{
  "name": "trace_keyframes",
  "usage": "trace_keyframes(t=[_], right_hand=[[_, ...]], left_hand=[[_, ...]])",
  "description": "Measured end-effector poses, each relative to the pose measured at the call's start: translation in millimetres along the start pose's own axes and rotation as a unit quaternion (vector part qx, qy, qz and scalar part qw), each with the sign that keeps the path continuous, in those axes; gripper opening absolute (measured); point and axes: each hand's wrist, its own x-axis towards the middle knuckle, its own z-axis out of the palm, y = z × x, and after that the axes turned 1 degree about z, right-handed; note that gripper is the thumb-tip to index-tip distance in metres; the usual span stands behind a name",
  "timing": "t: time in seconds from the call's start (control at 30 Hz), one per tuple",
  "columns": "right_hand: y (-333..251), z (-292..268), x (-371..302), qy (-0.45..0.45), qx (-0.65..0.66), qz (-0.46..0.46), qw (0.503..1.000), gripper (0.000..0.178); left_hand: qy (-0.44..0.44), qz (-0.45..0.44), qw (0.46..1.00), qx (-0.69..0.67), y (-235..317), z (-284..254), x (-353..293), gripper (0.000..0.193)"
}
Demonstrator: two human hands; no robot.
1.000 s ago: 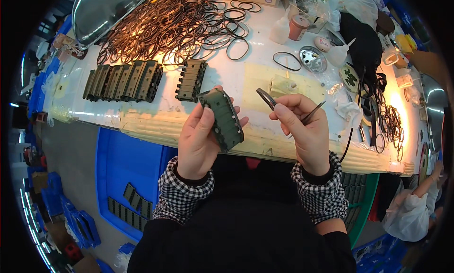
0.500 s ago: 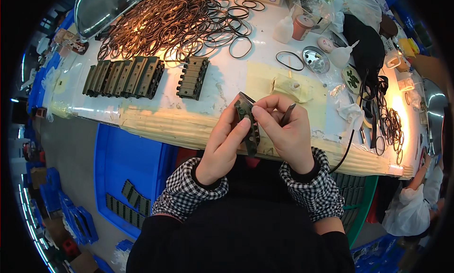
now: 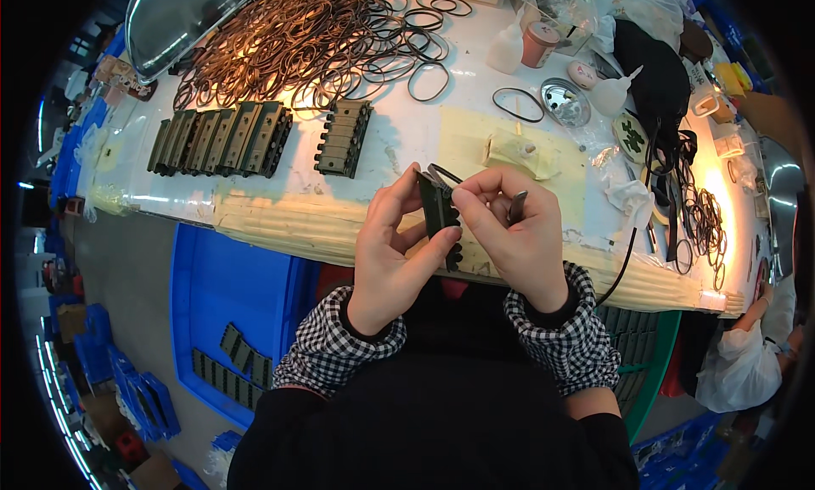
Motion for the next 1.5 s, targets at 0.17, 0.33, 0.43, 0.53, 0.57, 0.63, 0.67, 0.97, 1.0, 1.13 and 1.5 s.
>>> trace_keyframes(t=[0.17,0.33,0.43,0.53,0.57,0.63,0.67,0.97,1.0,1.13,1.5], right_hand=[[-5,-1,0,0.002,0.008,0.003,1.000,0.008],[-2,-2,5,-0.018,0.034,0.025,0.999,0.009],[-3,1,8,-0.016,0.042,0.035,0.998,0.010],[-2,3,9,-0.010,0.010,0.027,1.000,0.011],[-2,3,9,-0.010,0.005,0.026,1.000,0.012],[-3,4,9,-0.011,-0.006,0.025,1.000,0.013],[-3,4,11,-0.014,-0.008,0.020,1.000,0.013],[-4,-4,25,-0.063,-0.036,0.003,0.997,0.016],[-7,-2,23,-0.063,-0.060,0.006,0.996,0.016],[-1,0,17,-0.077,-0.082,0.019,0.993,0.017],[-12,-3,19,0.083,-0.166,-0.216,0.959,0.009]], left_hand=[[0.033,0.053,0.995,0.079,1,4,0,0.075],[0.060,0.082,0.986,0.134,-3,7,1,0.076],[0.068,0.083,0.987,0.123,-5,8,3,0.076],[0.071,0.075,0.989,0.106,-6,8,4,0.076],[0.072,0.074,0.989,0.105,-6,7,5,0.076],[0.074,0.076,0.989,0.106,-6,7,4,0.076],[0.075,0.079,0.988,0.108,-6,7,4,0.076],[0.081,0.103,0.985,0.116,-7,8,8,0.074],[0.080,0.101,0.985,0.114,-7,6,9,0.073],[0.082,0.076,0.991,0.078,-13,0,12,0.072],[-0.040,-0.107,0.973,-0.201,5,-15,14,0.058]])
